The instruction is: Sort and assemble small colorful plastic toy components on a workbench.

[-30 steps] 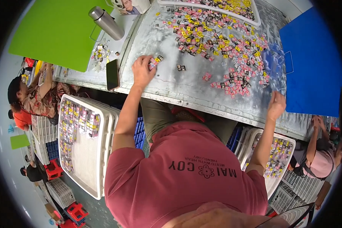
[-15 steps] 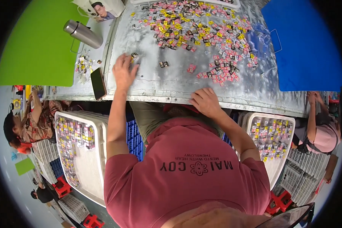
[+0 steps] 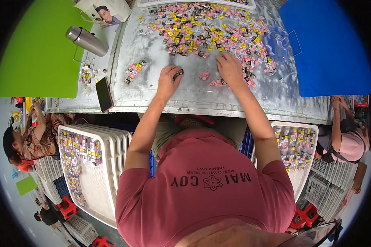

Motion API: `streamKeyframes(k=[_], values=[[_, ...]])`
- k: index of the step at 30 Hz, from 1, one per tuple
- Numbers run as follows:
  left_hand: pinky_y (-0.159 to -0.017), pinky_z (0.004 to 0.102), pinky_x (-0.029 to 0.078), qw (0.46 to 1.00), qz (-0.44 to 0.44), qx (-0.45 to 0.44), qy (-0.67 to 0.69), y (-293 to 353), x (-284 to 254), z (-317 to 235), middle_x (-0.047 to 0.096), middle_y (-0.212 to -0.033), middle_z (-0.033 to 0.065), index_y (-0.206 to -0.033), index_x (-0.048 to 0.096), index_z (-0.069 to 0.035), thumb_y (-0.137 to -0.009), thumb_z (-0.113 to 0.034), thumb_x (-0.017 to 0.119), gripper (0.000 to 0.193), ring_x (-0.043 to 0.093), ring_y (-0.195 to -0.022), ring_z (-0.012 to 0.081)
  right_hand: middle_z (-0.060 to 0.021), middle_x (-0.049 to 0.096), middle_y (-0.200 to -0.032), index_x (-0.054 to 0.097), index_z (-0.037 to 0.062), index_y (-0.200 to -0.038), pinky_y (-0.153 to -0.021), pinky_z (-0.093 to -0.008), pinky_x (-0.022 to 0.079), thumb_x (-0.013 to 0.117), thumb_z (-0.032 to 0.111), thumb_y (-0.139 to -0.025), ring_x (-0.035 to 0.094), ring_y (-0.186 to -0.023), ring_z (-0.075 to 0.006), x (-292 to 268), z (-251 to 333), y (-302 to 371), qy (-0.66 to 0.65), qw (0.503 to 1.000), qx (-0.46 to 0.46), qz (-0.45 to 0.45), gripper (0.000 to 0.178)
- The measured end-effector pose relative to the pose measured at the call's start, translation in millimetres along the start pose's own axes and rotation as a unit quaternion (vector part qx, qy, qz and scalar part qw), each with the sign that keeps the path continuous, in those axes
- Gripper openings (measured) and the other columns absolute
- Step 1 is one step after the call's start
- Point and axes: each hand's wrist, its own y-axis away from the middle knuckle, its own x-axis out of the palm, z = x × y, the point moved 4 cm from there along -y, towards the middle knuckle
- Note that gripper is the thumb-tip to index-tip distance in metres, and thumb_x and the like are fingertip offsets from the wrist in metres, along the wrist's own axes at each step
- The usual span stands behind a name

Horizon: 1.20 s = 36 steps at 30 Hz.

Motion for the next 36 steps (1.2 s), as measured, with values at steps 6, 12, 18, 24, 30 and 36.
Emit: streamKeyframes(k=[6,12,18,24,30,36], values=[[-0.092,0.0429,0.053,0.999,0.006,0.024,0.023,-9,20,-16,0.069,-0.111,0.0145,-0.112,0.074,-0.005,-0.080,-0.012,0.082,0.034,0.064,-0.106,0.0357,-0.0116,0.067,-0.106,0.075,0.0073,-0.104,-0.089,-0.0442,0.052,0.070,0.004,-0.083,0.063,-0.101,-0.0342,26,-22,-5,-0.070,0.995,0.040,0.061,0.022],[-0.090,0.0421,0.053,0.998,0.025,0.015,0.050,-8,16,-16,0.068,-0.111,0.0136,-0.114,0.073,-0.004,-0.079,-0.014,0.083,0.038,0.064,-0.105,0.0349,-0.0136,0.069,-0.106,0.074,0.0041,-0.103,-0.097,-0.0440,0.051,0.070,0.002,-0.080,0.063,-0.108,-0.0354,18,-5,0,-0.131,0.988,0.065,0.040,0.023],[-0.093,0.0421,0.051,0.999,0.024,0.025,0.018,-14,21,-23,0.067,-0.113,0.0128,-0.113,0.074,-0.006,-0.079,-0.014,0.083,0.036,0.062,-0.106,0.0344,-0.0166,0.070,-0.113,0.074,0.0022,-0.104,-0.096,-0.0439,0.051,0.072,0.004,-0.080,0.064,-0.108,-0.0351,21,-12,-8,-0.112,0.990,0.073,0.055,0.024],[-0.092,0.0420,0.051,0.999,0.038,0.012,0.008,-31,30,-28,0.067,-0.111,0.0129,-0.111,0.075,-0.007,-0.079,-0.015,0.082,0.034,0.062,-0.105,0.0335,-0.0168,0.066,-0.110,0.073,0.0015,-0.113,-0.093,-0.0445,0.052,0.079,0.009,-0.079,0.063,-0.107,-0.0361,30,-3,-20,-0.136,0.978,0.129,0.087,0.035],[-0.091,0.0417,0.052,0.999,0.038,-0.007,0.012,-41,38,-27,0.067,-0.110,0.0127,-0.109,0.075,-0.006,-0.079,-0.015,0.083,0.032,0.063,-0.101,0.0335,-0.0173,0.064,-0.107,0.072,0.0005,-0.117,-0.090,-0.0444,0.052,0.081,0.016,-0.081,0.063,-0.104,-0.0368,39,3,-24,-0.148,0.975,0.140,0.085,0.040],[-0.091,0.0422,0.052,0.998,0.054,0.034,0.008,-43,32,-34,0.067,-0.112,0.0146,-0.109,0.076,-0.007,-0.078,-0.015,0.083,0.032,0.064,-0.103,0.0346,-0.0167,0.063,-0.106,0.072,0.0027,-0.113,-0.088,-0.0454,0.052,0.079,0.017,-0.084,0.063,-0.100,-0.0370,37,1,-20,-0.189,0.975,0.099,0.068,0.033]])
